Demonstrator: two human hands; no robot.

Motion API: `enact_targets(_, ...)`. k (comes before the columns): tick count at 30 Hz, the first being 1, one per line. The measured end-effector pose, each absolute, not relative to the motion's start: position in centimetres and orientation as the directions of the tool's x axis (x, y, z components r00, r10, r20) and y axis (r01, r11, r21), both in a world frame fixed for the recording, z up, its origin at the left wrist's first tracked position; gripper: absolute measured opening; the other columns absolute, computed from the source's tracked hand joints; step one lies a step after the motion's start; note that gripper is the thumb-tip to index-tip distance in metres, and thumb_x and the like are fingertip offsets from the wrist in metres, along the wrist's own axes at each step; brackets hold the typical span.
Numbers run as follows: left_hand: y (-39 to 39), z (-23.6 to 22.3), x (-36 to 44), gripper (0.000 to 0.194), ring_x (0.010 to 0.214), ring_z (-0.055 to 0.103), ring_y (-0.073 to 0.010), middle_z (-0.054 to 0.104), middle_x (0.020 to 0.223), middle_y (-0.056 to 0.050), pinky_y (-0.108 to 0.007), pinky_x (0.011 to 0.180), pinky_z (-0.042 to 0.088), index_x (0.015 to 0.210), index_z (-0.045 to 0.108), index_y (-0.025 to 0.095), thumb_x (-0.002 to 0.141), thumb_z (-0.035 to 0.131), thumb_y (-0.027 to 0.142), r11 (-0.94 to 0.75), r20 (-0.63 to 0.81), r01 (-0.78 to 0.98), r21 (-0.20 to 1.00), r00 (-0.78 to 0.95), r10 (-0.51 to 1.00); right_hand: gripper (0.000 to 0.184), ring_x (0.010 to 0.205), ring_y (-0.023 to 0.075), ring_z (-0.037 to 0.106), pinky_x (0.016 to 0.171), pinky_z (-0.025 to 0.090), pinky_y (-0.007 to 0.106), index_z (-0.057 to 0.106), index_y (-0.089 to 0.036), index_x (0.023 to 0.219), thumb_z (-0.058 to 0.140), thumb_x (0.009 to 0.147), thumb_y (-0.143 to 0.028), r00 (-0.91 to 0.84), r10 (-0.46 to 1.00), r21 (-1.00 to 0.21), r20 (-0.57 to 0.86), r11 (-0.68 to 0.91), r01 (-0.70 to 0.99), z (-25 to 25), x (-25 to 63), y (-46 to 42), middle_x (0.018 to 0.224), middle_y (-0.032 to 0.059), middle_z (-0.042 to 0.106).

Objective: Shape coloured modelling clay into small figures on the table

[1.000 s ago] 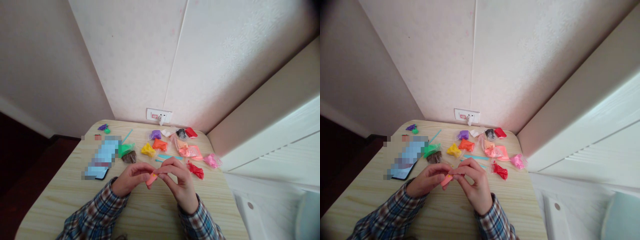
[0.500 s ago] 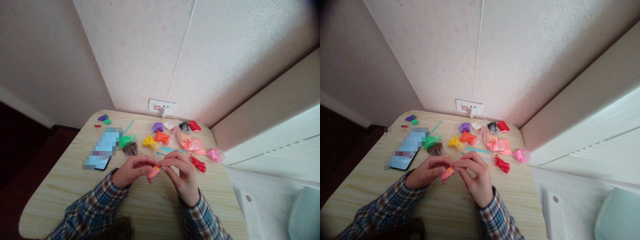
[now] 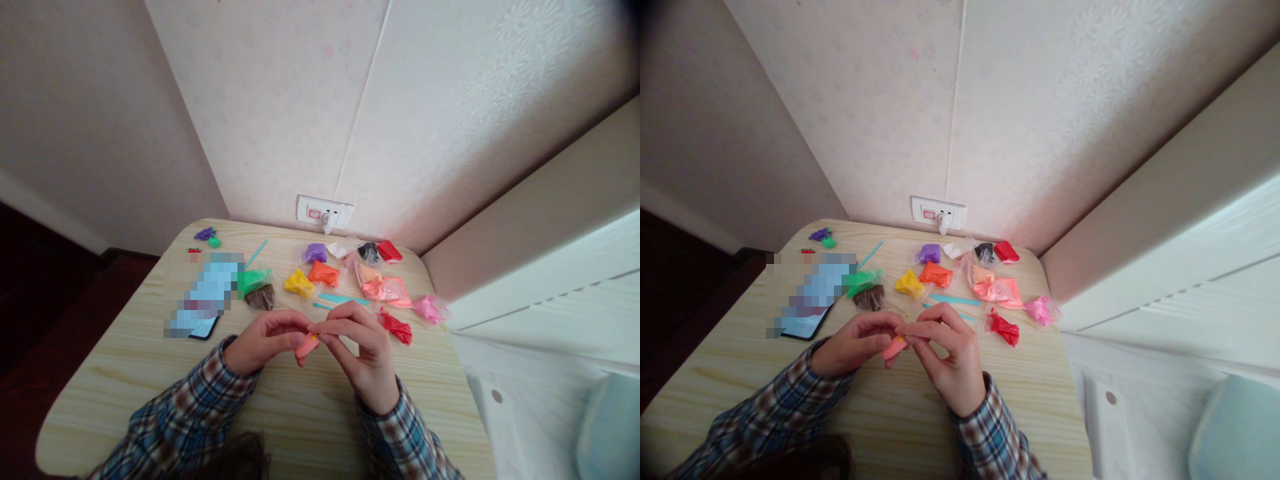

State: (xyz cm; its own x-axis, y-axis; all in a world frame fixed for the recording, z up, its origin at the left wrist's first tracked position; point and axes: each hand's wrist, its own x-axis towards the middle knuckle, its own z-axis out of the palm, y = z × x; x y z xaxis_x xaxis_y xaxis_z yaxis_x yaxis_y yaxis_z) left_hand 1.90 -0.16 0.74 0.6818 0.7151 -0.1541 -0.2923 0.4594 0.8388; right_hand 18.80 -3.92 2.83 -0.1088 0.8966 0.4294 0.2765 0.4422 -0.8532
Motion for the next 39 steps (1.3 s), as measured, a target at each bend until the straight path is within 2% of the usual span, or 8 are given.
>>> enact_targets(10, -0.23, 0.87, 1.85, 0.029, 0.05, 0.053, -0.0095, 0.06, 0.057, 0.001, -0.021, 0.05, 0.043, 0.078, 0.066, 0.013, 0.066, 0.07, 0.038, 0.41, -0.131, -0.262, 0.874, 0.686, 0.716, 0.025, 0.073, 0.0138, 0.055, 0.063, 0.047, 0.027, 0.067, -0.028, 0.097, 0.054, 0.081, -0.014, -0.159, 0.88, -0.825, 0.447, 0.474, 0.307, 2.8, 18.98, -4.07, 0.079, 0.002, 0.054)
enact_targets(17, -0.32, 0.78, 1.99, 0.027, 0.05, 0.053, -0.009, 0.06, 0.06, 0.0, -0.021, 0.05, 0.043, 0.081, 0.066, 0.013, 0.067, 0.071, 0.035, 0.442, -0.104, -0.32, 0.838, 0.701, 0.706, 0.036, 0.077, 0.0148, 0.053, 0.065, 0.047, 0.028, 0.063, -0.028, 0.106, 0.051, 0.079, -0.007, -0.205, 0.84, -0.754, 0.502, 0.541, 0.373, 2.89, 19.18, -4.48, 0.082, 0.0029, 0.054)
enact_targets(31, -0.33, 0.94, 2.0, 0.025, 0.049, 0.053, -0.0088, 0.061, 0.058, 0.0, -0.019, 0.048, 0.042, 0.078, 0.067, 0.012, 0.066, 0.071, 0.035, 0.446, -0.112, -0.332, 0.831, 0.687, 0.718, 0.044, 0.076, 0.0158, 0.054, 0.064, 0.048, 0.029, 0.057, -0.031, 0.115, 0.048, 0.079, -0.007, -0.245, 0.802, -0.672, 0.545, 0.593, 0.445, 2.57, 19.35, -4.84, 0.082, 0.0035, 0.055)
enact_targets(39, -0.29, 0.74, 1.96, 0.025, 0.05, 0.055, -0.0084, 0.065, 0.065, -0.001, -0.019, 0.049, 0.044, 0.084, 0.069, 0.015, 0.067, 0.071, 0.033, 0.453, -0.09, -0.361, 0.815, 0.694, 0.714, 0.045, 0.074, 0.0157, 0.053, 0.062, 0.046, 0.029, 0.058, -0.031, 0.114, 0.048, 0.079, -0.005, -0.199, 0.797, -0.654, 0.571, 0.588, 0.476, 2.53, 19.7, -4.9, 0.081, 0.0031, 0.054)
